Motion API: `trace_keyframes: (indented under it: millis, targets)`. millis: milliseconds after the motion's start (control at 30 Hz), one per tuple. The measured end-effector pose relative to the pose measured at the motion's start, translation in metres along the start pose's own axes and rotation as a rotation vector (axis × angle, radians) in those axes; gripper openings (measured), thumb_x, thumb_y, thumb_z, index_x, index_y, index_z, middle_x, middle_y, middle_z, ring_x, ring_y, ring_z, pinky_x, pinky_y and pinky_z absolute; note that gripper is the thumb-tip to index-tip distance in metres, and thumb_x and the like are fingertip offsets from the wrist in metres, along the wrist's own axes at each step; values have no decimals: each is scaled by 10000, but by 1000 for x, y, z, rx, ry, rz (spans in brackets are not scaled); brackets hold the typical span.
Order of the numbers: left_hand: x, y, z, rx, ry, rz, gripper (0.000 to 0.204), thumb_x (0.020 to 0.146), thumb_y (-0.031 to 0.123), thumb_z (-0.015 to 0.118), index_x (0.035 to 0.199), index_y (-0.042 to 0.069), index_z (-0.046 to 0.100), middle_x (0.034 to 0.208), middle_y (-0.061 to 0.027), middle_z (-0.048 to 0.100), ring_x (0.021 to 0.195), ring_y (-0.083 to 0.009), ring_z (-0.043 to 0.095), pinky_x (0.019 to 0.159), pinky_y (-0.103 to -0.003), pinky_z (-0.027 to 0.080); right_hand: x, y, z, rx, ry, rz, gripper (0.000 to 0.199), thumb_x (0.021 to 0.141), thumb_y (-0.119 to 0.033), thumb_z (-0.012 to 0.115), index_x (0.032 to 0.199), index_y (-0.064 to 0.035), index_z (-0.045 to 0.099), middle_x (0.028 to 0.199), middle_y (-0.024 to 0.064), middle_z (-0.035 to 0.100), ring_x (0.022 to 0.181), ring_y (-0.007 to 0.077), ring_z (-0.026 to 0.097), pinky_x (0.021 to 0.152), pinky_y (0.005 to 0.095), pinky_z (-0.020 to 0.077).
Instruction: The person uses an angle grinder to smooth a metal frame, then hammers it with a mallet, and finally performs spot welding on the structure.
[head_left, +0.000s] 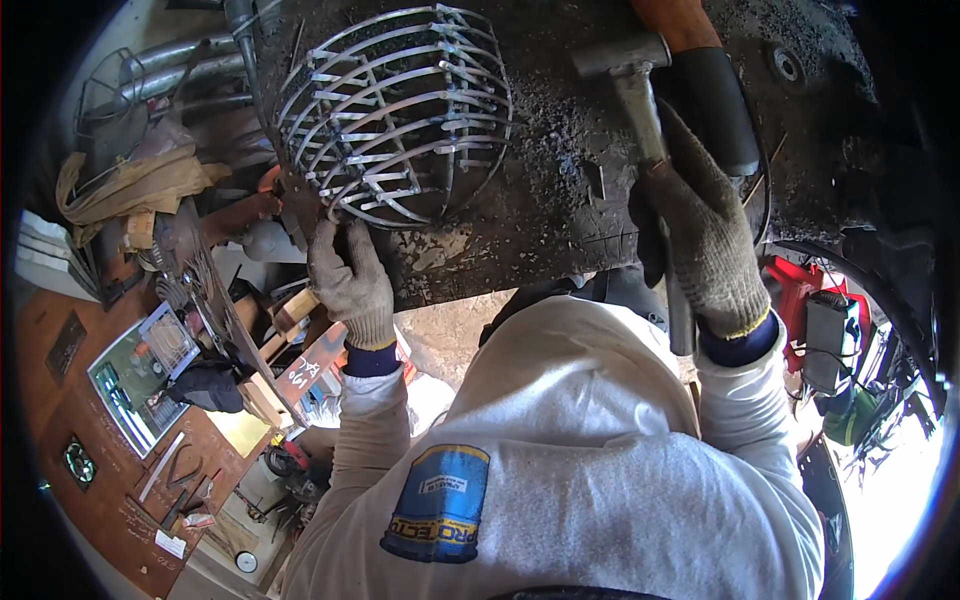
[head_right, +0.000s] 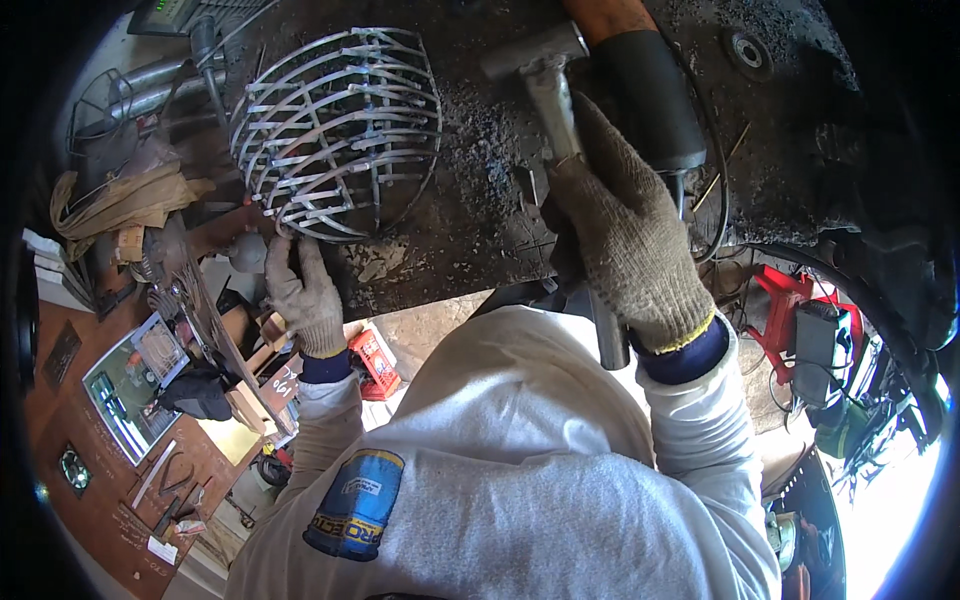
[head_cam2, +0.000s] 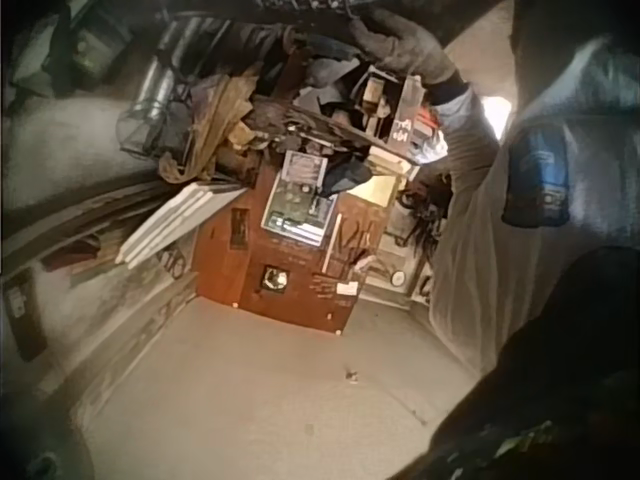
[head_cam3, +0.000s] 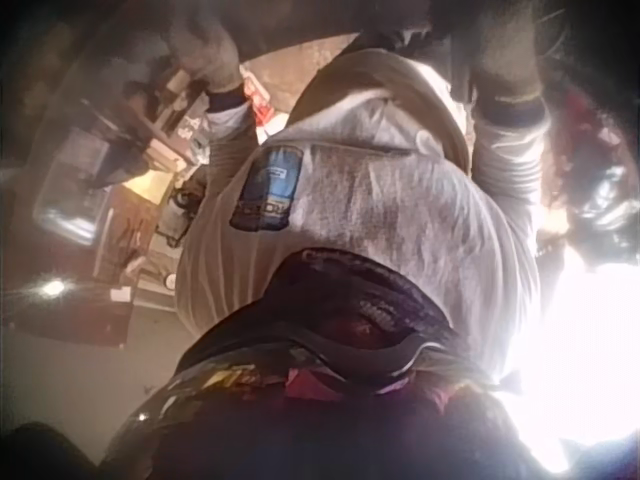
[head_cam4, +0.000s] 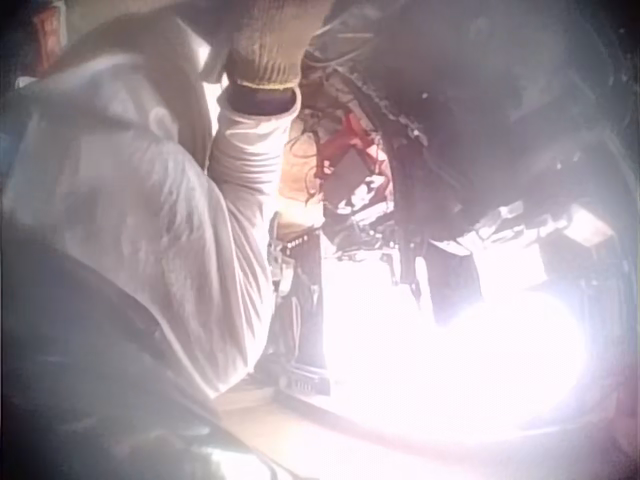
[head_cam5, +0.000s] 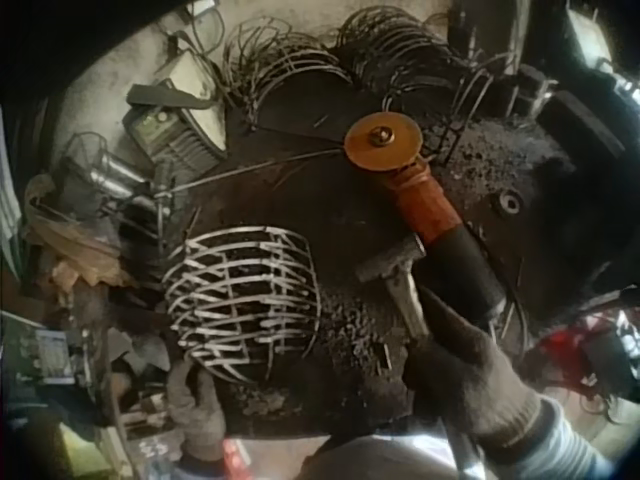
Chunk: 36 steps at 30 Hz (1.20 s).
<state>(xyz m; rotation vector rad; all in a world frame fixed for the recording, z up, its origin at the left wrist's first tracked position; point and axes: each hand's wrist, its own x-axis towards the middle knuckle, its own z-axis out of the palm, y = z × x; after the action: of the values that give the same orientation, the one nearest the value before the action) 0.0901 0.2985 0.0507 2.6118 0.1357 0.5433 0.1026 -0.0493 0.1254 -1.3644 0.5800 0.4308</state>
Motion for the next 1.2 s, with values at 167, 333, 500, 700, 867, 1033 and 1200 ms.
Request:
trace_keyframes:
  millis: [167,333,500,700,867,1033,1200]
  targets:
    - [5,7,-1,13,-58,-27,282,930,86,709,1179,-39,671,1102,-192,718,997,-326,683,925,-396,515,31,74,-9,-602,-119,-928,602,1036,-207,549,1580,-37,353,800,18,584,496,61,498,437,228,427]
    - [-2,3,-1,-9,-15,-20,278,939,91,701,1182,-40,671,1112,-195,717,1012,-323,685,931,-389,514,-3,-1,-8,-73,-136,17,587,1034,-175,533,1573,-23,358,747,14,568,484,59,485,425,220,405]
    - [4,6,2,-52,-6,-16,269,945,88,692,1186,-29,675,1115,-194,718,1026,-319,686,938,-385,514,31,61,-16,-587,-59,-849,628,988,-171,576,1571,-43,378,807,31,629,526,86,545,497,245,461]
    - [2,-1,1,-43,-18,-11,253,941,97,699,1157,-33,685,1105,-190,721,989,-329,688,910,-390,523,-4,8,-14,-138,-188,72,612,976,-152,555,1544,10,396,824,47,644,630,81,572,573,284,494]
    - [1,2,1,-42,-7,-4,260,939,97,700,1160,-40,680,1102,-193,723,991,-331,688,915,-393,522,-2,42,-23,-193,-185,-121,607,990,-113,533,1549,50,362,896,48,646,682,94,568,634,281,510]
    - [-2,0,-3,-25,-63,-58,317,983,127,656,1264,-21,654,1224,-166,695,1116,-264,648,1014,-366,476,-14,34,-15,-71,-105,16,610,999,-118,531,1566,21,353,932,50,659,721,79,566,656,259,500]
    - [-1,4,-4,-53,-74,-102,315,980,114,647,1268,-14,655,1222,-159,695,1112,-259,646,1016,-363,475,-15,47,-9,-30,-12,-19,608,1011,-152,537,1575,-16,357,898,31,645,644,58,540,570,228,462]
